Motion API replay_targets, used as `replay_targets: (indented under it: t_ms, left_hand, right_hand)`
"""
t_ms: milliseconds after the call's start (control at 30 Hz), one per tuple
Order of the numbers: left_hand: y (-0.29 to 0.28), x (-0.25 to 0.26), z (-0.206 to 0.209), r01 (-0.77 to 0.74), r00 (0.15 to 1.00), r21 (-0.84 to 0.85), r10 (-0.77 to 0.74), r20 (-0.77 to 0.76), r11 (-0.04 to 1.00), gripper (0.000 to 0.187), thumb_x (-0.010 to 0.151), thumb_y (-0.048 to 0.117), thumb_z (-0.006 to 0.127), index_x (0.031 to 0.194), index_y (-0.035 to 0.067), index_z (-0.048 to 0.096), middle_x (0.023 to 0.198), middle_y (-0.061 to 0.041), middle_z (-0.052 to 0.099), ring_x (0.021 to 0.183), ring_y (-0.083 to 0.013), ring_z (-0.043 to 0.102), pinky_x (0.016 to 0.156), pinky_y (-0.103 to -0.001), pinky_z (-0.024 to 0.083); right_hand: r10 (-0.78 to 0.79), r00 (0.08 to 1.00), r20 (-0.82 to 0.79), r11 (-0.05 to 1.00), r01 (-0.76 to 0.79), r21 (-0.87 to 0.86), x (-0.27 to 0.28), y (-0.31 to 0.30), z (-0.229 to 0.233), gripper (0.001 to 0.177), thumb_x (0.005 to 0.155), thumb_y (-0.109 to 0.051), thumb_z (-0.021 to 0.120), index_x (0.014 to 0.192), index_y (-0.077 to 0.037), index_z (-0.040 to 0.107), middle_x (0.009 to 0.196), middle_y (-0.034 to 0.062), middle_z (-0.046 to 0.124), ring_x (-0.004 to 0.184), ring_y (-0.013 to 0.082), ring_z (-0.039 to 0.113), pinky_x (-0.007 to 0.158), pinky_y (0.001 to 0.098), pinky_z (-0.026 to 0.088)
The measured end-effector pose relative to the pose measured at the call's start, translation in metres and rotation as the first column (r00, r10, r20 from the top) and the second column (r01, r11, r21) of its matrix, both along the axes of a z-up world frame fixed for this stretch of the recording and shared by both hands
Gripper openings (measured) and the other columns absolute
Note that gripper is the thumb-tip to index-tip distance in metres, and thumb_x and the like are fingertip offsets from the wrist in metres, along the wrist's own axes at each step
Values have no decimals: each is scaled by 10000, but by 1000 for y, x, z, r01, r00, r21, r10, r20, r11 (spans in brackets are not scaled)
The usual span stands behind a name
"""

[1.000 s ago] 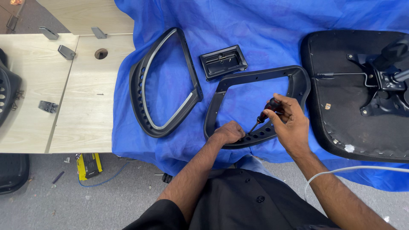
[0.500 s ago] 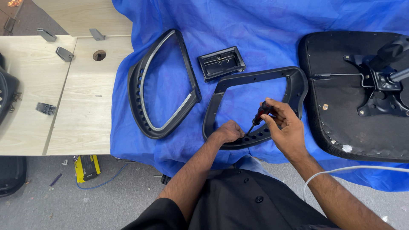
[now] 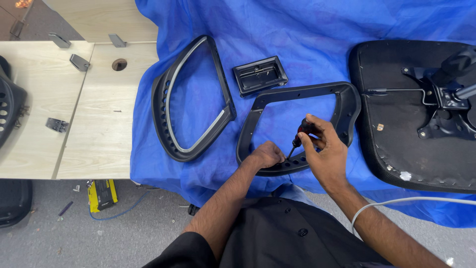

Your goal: The person attaches black plastic armrest brackets to a chair seat frame, aligning them and driving screws with a screwdriver. They then work on the chair base mechanism, threading and tightening screws by hand and with the screwdriver.

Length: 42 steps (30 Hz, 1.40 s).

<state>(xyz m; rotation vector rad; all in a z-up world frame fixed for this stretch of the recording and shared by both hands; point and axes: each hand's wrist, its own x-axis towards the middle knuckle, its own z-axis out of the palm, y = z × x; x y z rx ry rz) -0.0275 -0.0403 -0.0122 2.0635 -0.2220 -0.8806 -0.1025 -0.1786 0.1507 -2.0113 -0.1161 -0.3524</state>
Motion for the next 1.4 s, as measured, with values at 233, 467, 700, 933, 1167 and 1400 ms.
replay_targets:
  t_ms: [233, 467, 700, 933, 1167, 1400]
  left_hand:
    - [54, -16, 32, -325, 846, -113, 342, 408, 939, 247, 943, 19, 579, 1086, 71, 774, 1082, -122, 764, 1067, -296, 719, 965, -401, 557]
    - [81, -60, 50, -495, 527, -216, 488, 696, 842, 274, 839, -30, 627, 1104, -5, 689, 1114, -212, 665, 1059, -398, 617, 918, -478, 514]
    - [92, -71, 17, -676, 685, -33, 645, 337, 736, 327, 1033, 270, 584, 1198, -1, 665, 1006, -225, 731, 935, -384, 698, 836, -466, 552]
    - [93, -68, -1, -799, 601, -166, 751, -274, 579, 503, 1040, 382, 495, 1195, -84, 603, 937, -186, 730, 701, -234, 746, 639, -328, 626]
    - [96, -65, -14, -788, 613, -186, 719, -327, 587, 521, 1045, 396, 481, 1216, -86, 582, 963, -189, 734, 771, -249, 762, 680, -331, 639]
    - [92, -61, -32, -825, 558, -193, 713, -424, 531, 492, 1048, 402, 474, 1219, -51, 560, 971, -169, 712, 807, -230, 740, 721, -365, 655]
  right_hand:
    - [-4, 1000, 17, 999, 5, -50, -4, 0, 6, 424, 941, 19, 717, 1346, -23, 597, 1241, 160, 699, 1148, 246, 722, 986, 359, 620]
    - [166, 984, 64, 967, -175, 187, 3, 10, 1, 416, 973, 64, 655, 1365, -16, 544, 1330, 169, 654, 1224, 224, 672, 1051, 352, 593]
    - [222, 975, 21, 924, -217, 315, -2, 34, -11, 437, 973, 62, 644, 1365, -71, 505, 1306, 150, 644, 1224, 219, 670, 1012, 346, 607]
    - [266, 964, 24, 920, -261, 293, 1, 45, -19, 437, 969, 64, 644, 1362, -70, 507, 1309, 143, 637, 1247, 214, 655, 1028, 342, 599]
    - [256, 967, 9, 933, -250, 259, 8, 50, -18, 429, 947, 31, 698, 1344, -59, 563, 1247, 123, 654, 1186, 203, 679, 1000, 335, 606]
    - [228, 972, -53, 958, -214, 191, 20, 61, -11, 473, 898, -21, 770, 1330, -69, 582, 1187, 99, 679, 1081, 179, 695, 889, 312, 620]
